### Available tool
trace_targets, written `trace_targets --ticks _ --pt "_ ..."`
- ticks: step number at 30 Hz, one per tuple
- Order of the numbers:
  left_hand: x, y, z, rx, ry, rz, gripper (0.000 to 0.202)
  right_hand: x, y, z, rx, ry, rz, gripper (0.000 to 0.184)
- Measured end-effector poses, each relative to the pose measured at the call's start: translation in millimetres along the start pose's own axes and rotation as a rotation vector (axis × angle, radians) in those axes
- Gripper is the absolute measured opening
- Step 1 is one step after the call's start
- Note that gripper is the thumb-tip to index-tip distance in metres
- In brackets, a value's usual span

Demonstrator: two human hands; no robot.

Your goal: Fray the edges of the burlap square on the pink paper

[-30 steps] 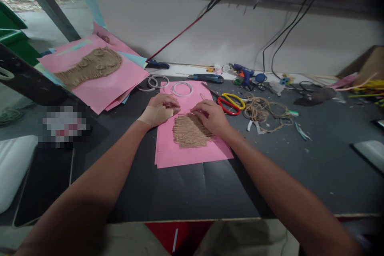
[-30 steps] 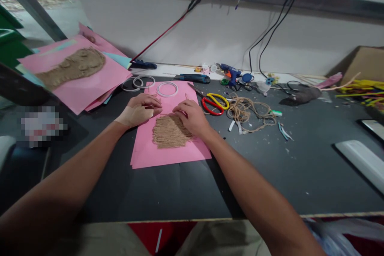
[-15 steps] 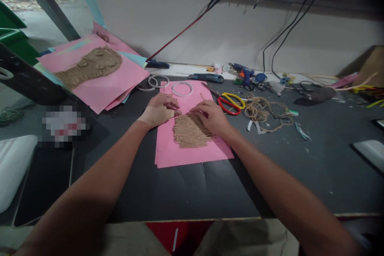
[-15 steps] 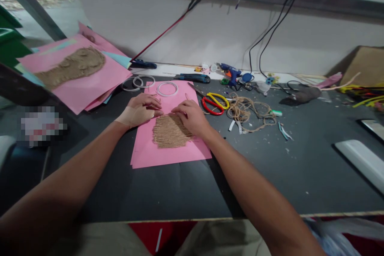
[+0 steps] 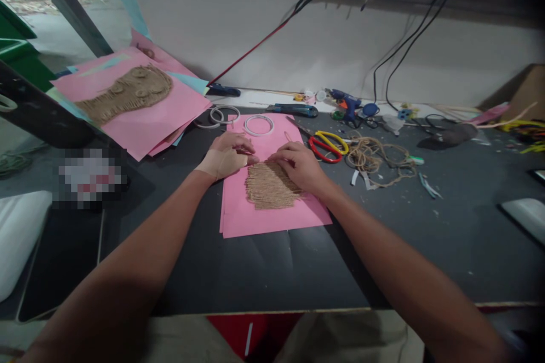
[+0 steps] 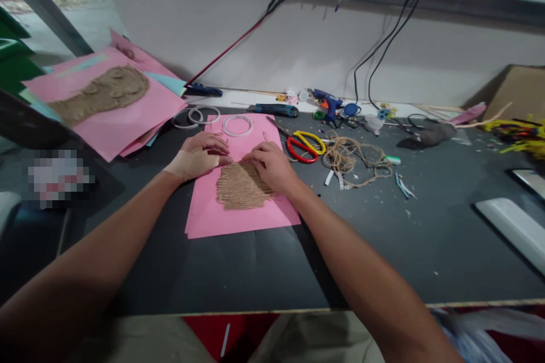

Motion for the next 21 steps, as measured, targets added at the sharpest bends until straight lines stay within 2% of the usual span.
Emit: trace_targets --ticks 4,12,21 --pt "0.3 2.7 0.2 -0.014 0.005 -0.029 0.017 -0.7 -0.9 0.7 -0.003 -0.001 -0.001 0.027" --pt "1.6 -1.5 -0.6 0.052 0.015 0.026 0.017 0.5 -4.7 4.8 -0.058 -0.028 -0.016 0.024" --pt "1.8 -3.7 -1.5 0.097 0.017 0.026 0.018 2.1 -3.6 7.9 -0.013 -0.038 -0.043 0.022"
Point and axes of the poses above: each hand's wrist, its own x-axis away from the middle knuckle, its own z-axis out of the back of the hand, y = z × x, the point moved 6 cm from there along -x, towards the middle knuckle, and after that the axes turned 3 degrees about -z, right-handed, at the moved point
